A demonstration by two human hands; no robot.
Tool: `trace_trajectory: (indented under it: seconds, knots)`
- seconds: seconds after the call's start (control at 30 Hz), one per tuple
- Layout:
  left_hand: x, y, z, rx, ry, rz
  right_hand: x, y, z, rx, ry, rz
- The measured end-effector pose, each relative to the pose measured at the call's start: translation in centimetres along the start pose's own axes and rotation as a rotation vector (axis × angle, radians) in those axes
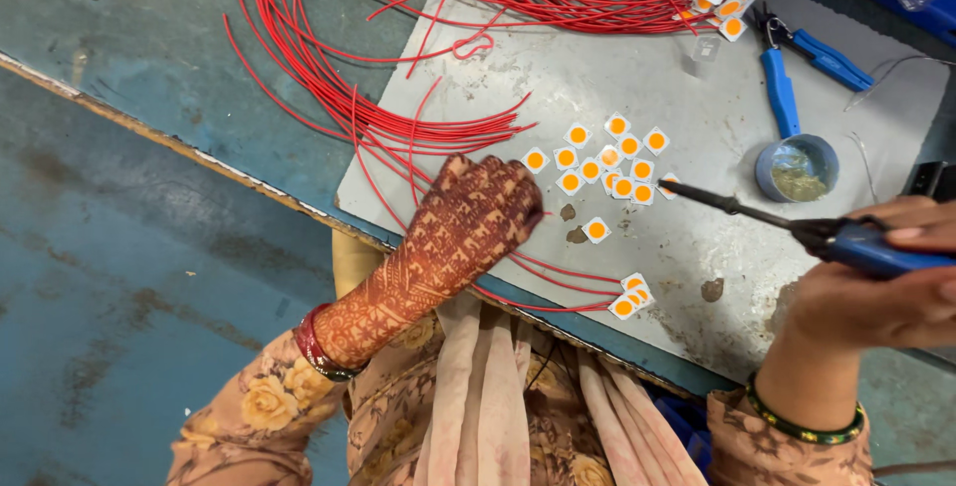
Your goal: The person solders red wires onto small LED components laid out on a metal work board. They hold a wire in one hand, press it against a component terminal, and touch it with a soldering iron, repeating the process for each component and moving finished pieces aside.
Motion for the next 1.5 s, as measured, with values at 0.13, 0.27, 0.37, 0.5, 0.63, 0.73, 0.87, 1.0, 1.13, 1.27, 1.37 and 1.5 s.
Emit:
trace_trajectory:
  seconds: [0.13,0.27,0.37,0.5,0.63,0.73,0.87,1.0,1.13,1.27,1.37,1.5]
  knots:
    - [1.8,-0.3,2.1,0.003,0.094,0.048,-3.4,-0.9,4.7,-0.114,-0.093,-0.043]
    - [2.4,0.5,2.9,0.073,0.06,0.096,-6.6,-1.1,8.9,-0.242,-0.071,-0.167]
    - [2.2,0.8,3.6,-0.04,0.153,0.048,-7.4,-1.4,10.6,-0.354,-0.09,-0.068]
    - [2.2,0.4,3.5,-0.073,0.193,0.014,-7.8,-1.4,11.4,-0.397,-0.055,-0.037]
    - [2.3,0.1,3.2,-0.088,0.226,-0.002,-7.8,-1.4,11.7,-0.457,-0.037,-0.015]
    - [2.2,0.0,3.0,-0.114,0.247,-0.008,-7.8,-1.3,11.9,-0.484,0.001,-0.024]
    - [2.3,0.1,2.5,-0.042,0.264,-0.002,-7.9,-1.3,12.1,-0.487,-0.014,-0.041]
    - [2.3,0.2,2.8,-0.058,0.267,-0.007,-8.0,-1.3,12.2,-0.492,-0.005,-0.049]
    - [2.4,0.3,3.0,-0.008,0.226,0.02,-8.2,-1.5,12.4,-0.504,0.001,-0.051]
    - [2.6,0.3,3.0,-0.002,0.194,0.045,-8.9,-1.7,12.8,-0.576,0.018,-0.028]
    - [2.6,0.3,3.2,-0.049,0.252,0.018,-9.6,-1.8,13.4,-0.622,0.056,-0.044]
    - [3.0,0.1,2.9,-0.007,0.178,0.012,-10.6,-1.5,14.0,-0.659,0.182,-0.047]
Point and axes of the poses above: each hand's wrist, its own y-axis away from the middle knuckle, its own z-axis out of the palm, x = y × z, the point moved 5 cm from there along -y, towards the middle knuckle, and after that the axes turned 6 degrees about -y, right-handed, at the moved point
